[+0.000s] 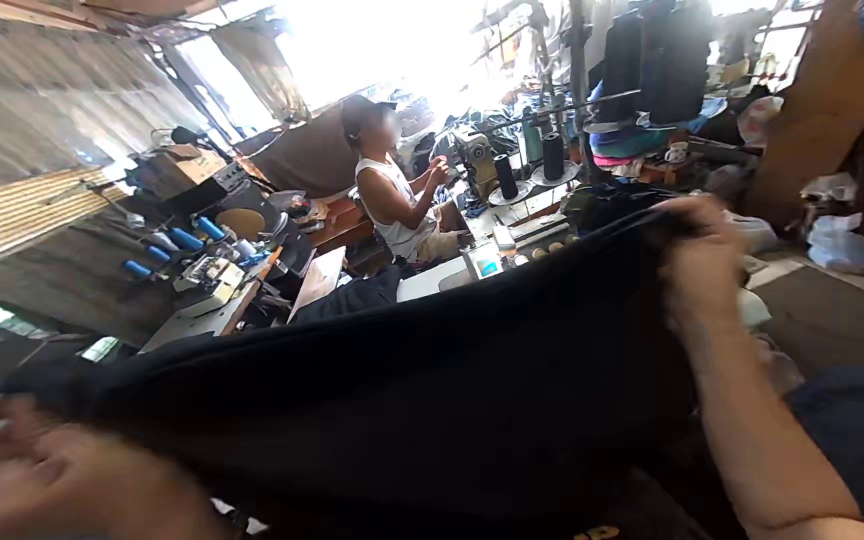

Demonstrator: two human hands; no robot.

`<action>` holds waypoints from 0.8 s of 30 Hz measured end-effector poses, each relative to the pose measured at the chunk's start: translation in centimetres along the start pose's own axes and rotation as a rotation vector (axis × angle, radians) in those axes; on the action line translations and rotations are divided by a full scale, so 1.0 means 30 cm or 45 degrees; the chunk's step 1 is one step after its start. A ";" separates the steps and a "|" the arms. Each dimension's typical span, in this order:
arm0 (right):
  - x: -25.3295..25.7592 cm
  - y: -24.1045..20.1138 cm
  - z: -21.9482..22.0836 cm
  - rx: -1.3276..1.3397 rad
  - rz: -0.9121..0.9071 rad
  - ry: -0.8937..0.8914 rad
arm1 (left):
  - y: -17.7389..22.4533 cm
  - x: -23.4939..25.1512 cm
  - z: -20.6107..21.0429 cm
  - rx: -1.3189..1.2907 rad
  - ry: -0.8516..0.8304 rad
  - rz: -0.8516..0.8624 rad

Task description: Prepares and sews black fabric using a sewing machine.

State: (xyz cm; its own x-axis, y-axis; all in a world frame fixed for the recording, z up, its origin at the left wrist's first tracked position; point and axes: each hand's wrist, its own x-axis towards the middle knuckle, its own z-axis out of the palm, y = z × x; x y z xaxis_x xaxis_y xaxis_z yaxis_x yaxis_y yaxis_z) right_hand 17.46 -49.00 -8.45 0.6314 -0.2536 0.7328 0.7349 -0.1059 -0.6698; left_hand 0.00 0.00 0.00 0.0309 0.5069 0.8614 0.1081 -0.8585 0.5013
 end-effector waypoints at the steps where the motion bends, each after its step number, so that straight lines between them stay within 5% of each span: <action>1: -0.051 0.061 0.051 0.126 0.204 -0.096 | 0.011 -0.036 0.035 0.246 -0.232 -0.023; 4: -0.251 0.204 0.187 0.267 0.552 -0.438 | -0.039 -0.165 0.129 0.367 -0.986 0.133; 7: -0.423 0.193 0.275 0.304 0.535 -0.778 | 0.007 -0.401 0.218 -0.075 -1.296 0.443; 11: -0.504 0.124 0.315 0.231 0.407 -1.031 | 0.180 -0.710 0.283 -0.806 -1.748 0.501; 18: -0.487 0.094 0.261 0.190 0.610 -0.966 | 0.268 -0.755 0.292 -0.918 -1.837 0.134; 24: -0.525 0.107 0.249 0.386 0.692 -0.941 | 0.240 -0.762 0.278 -1.054 -1.719 0.097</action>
State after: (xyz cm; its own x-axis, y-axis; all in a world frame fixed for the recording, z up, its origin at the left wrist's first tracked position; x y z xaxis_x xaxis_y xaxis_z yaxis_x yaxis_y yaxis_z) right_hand 11.72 -38.18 -21.25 0.8241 0.4857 0.2914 0.2636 0.1265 -0.9563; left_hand 8.36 -17.12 -16.75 0.8828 -0.2318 0.4087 -0.4696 -0.4581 0.7547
